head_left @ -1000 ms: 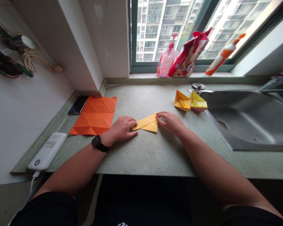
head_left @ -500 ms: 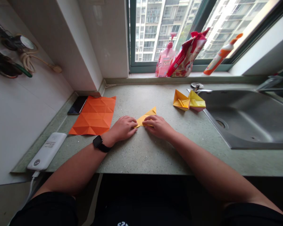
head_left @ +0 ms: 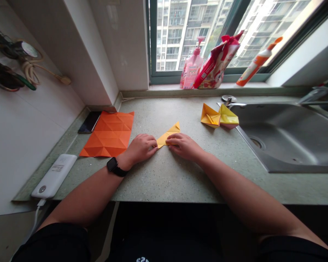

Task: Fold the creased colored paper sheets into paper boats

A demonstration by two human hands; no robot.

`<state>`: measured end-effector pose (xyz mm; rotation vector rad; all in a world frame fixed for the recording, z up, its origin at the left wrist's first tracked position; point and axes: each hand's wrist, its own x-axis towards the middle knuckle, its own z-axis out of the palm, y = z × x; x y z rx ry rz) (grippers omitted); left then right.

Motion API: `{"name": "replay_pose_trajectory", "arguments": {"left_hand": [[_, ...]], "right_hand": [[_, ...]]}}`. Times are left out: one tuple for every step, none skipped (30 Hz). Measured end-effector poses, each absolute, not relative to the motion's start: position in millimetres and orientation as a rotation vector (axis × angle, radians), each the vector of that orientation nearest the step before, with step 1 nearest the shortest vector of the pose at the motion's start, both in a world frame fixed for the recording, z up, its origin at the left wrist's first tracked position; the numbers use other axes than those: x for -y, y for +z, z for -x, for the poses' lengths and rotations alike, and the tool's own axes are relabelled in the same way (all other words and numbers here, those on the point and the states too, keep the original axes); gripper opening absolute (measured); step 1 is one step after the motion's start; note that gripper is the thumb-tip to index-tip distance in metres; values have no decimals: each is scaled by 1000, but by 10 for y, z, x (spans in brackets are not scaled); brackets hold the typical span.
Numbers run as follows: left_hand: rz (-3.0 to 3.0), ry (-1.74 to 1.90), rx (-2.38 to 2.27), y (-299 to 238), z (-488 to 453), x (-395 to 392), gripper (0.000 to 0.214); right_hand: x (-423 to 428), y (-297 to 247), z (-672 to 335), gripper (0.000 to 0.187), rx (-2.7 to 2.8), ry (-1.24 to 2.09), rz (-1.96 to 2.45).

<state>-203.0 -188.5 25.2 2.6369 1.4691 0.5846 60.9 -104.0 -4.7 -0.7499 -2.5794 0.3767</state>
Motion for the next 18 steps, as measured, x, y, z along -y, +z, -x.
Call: {"name": "replay_pose_trajectory", "arguments": {"left_hand": [[-2642, 587, -1473, 248, 2025, 1882, 15], [-2646, 587, -1476, 245, 2020, 1880, 15], [-2646, 586, -1479, 244, 2013, 1878, 15], [-2641, 586, -1481, 243, 2006, 1876, 15], [-2631, 590, -1483, 244, 2000, 1874, 15], [-2616, 597, -1480, 244, 1993, 1874, 15], [-2594, 611, -1474, 244, 1988, 1875, 15], [-2566, 630, -1466, 245, 1983, 1876, 15], [-2533, 652, -1457, 245, 1980, 1879, 15], [-2498, 675, -1450, 245, 1978, 1882, 15], [-2465, 695, -1447, 246, 1976, 1886, 15], [-2438, 710, -1450, 248, 1974, 1890, 15], [-2419, 720, -1458, 250, 1971, 1894, 16], [-2408, 725, -1469, 252, 1968, 1896, 17], [-2405, 725, -1482, 254, 1966, 1896, 17], [-2406, 723, -1495, 255, 1963, 1894, 18], [-2407, 721, -1509, 254, 1961, 1890, 18], [-2408, 719, -1522, 251, 1960, 1884, 19]], "right_hand": [[1038, -48, -611, 23, 2580, 379, 746], [1036, -49, -613, 23, 2582, 384, 741], [1033, -48, -616, 23, 2583, 389, 735], [1031, -46, -618, 24, 2585, 396, 729], [1030, -43, -620, 24, 2586, 402, 723], [1029, -40, -622, 24, 2589, 408, 716], [1029, -36, -624, 23, 2592, 411, 707], [1030, -32, -625, 23, 2596, 413, 694], [1032, -28, -625, 22, 2600, 416, 681], [1035, -25, -625, 21, 2604, 419, 670], [1038, -24, -625, 21, 2607, 425, 663], [1041, -24, -625, 21, 2609, 432, 660], [1045, -25, -626, 21, 2612, 440, 660], [1048, -26, -626, 21, 2614, 447, 663], [1051, -29, -627, 21, 2617, 452, 666], [1053, -31, -627, 21, 2619, 454, 669], [1056, -32, -628, 21, 2620, 455, 672], [1059, -31, -628, 21, 2622, 454, 676]]}}
